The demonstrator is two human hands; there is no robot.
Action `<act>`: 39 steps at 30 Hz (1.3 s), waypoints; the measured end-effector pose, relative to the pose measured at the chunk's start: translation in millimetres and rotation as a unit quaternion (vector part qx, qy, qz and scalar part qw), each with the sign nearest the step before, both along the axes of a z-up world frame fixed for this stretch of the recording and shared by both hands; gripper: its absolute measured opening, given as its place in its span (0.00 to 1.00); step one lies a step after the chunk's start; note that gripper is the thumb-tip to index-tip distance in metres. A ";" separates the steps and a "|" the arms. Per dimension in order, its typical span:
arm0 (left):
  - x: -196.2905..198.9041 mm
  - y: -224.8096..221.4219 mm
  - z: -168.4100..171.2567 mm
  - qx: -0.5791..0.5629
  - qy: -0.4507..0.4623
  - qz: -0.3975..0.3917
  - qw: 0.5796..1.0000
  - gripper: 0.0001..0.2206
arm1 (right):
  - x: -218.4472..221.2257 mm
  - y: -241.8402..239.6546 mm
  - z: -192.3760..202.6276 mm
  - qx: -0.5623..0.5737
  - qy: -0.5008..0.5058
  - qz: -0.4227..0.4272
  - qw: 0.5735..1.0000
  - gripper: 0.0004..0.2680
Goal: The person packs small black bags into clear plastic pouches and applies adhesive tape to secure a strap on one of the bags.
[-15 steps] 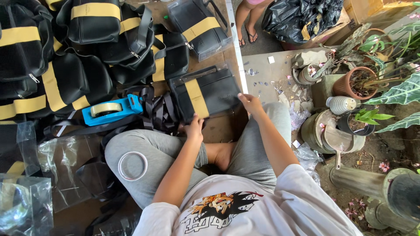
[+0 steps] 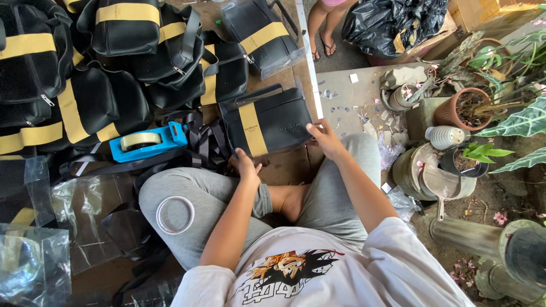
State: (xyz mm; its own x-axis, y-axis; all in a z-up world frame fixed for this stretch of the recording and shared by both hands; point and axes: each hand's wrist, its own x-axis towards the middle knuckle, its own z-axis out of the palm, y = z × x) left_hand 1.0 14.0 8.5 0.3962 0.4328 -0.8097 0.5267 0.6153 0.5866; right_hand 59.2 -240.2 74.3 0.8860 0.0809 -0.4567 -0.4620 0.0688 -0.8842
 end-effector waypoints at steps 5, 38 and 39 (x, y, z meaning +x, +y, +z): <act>6.7 -7.4 53.1 -0.072 -0.122 0.165 0.976 0.39 | -1.5 6.1 12.0 -0.001 -0.026 -0.057 0.998 0.25; -47.9 45.2 182.4 0.294 -0.207 -0.250 0.899 0.40 | -28.3 24.3 179.1 0.321 0.010 -0.327 0.889 0.19; -47.1 40.5 176.2 0.294 -0.208 -0.250 0.899 0.40 | -26.8 13.5 158.2 0.321 0.010 -0.328 0.888 0.19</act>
State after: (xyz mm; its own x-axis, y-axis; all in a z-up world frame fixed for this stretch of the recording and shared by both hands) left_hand -46.1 54.4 184.7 0.8757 0.4210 -0.2363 0.3117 -0.1193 0.9427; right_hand 32.4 -226.8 232.5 0.8312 -0.2000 -0.5187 -0.1512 0.8166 -0.5571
